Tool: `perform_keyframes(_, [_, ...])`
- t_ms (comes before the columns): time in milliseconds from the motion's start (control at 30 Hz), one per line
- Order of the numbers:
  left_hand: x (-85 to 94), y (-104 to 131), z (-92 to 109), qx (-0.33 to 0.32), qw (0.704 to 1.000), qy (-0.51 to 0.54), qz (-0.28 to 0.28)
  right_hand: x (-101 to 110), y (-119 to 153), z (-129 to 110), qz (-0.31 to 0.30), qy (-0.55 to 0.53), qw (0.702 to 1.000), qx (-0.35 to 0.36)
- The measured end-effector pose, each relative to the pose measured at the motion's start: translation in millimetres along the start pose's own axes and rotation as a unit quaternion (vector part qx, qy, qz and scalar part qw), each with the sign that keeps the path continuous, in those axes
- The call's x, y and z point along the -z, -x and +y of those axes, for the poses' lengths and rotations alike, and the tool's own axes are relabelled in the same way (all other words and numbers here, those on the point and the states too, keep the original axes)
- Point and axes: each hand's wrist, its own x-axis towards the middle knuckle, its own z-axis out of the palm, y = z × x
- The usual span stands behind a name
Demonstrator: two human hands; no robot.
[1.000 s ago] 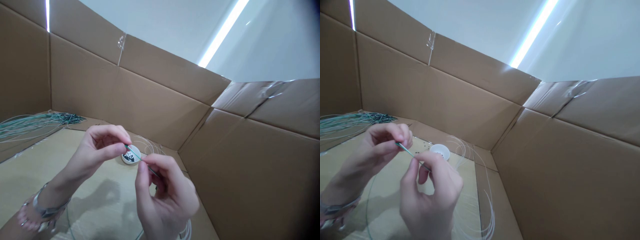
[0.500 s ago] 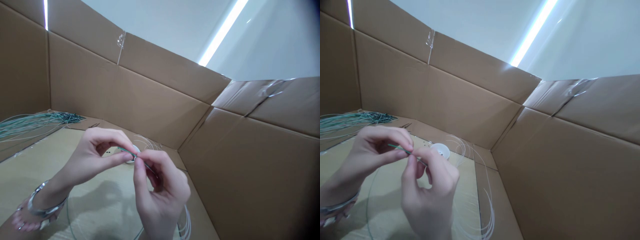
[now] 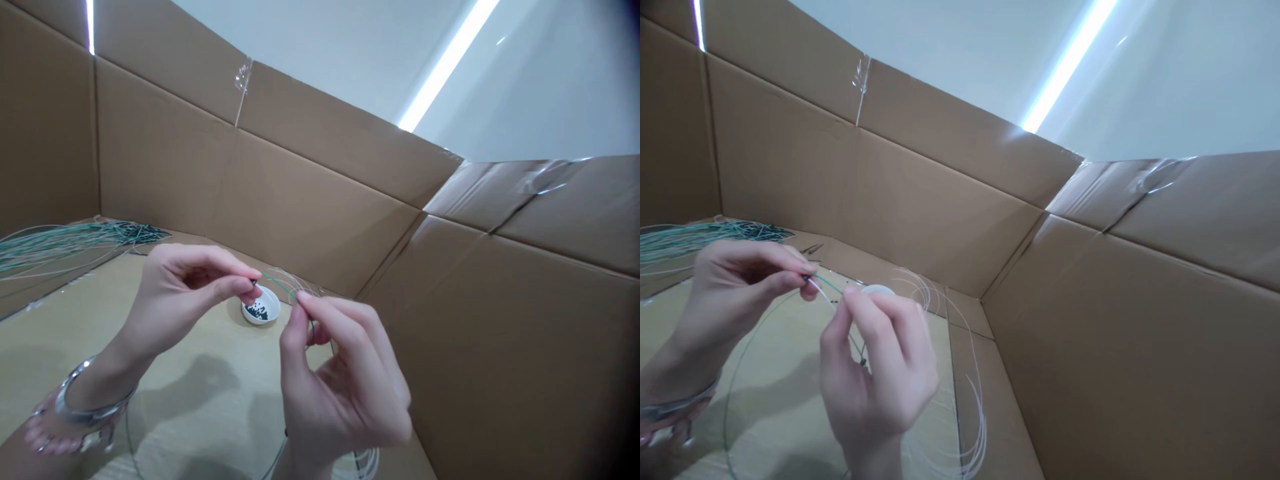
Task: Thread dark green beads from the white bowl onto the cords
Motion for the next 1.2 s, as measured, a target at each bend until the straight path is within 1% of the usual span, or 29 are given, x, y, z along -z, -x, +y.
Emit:
perform_keyframes(167, [-0.6,-1.0,-1.8,0.007,1.000,-0.001,0.011,-2.0,0.4,-1.6,-0.003,0.043,0.999,0.012])
perform_keyframes(400, [-0.3,-1.0,-0.7,0.008,1.000,-0.010,0.017,-2.9,0.2,-2.0,0.017,0.060,0.998,0.025])
perform_keyframes(600, [-1.5,-1.3,1.6,0.020,0.999,-0.021,0.020,-0.2,1.7,0.7,-0.017,0.039,0.999,0.010])
perform_keyframes(800, [-1.2,-1.3,3.4,0.020,0.999,-0.024,0.023,2.1,1.8,1.9,-0.028,0.032,0.999,0.008])
perform_keyframes(900, [-0.1,-1.4,4.5,0.022,0.999,-0.022,0.012,3.5,1.7,1.4,-0.036,0.031,0.999,0.009])
perform_keyframes(967, [1.4,-1.4,5.0,0.016,0.999,-0.036,-0.006,5.1,1.1,1.5,-0.041,0.034,0.999,0.012])
perform_keyframes(1100, [4.9,-1.6,6.4,-0.028,0.991,-0.117,-0.049,8.5,-1.8,3.3,-0.057,0.028,0.998,0.017])
perform_keyframes(1200, [6.0,-2.1,8.2,-0.043,0.988,-0.142,-0.052,10.3,-4.2,4.8,-0.072,0.010,0.997,0.011])
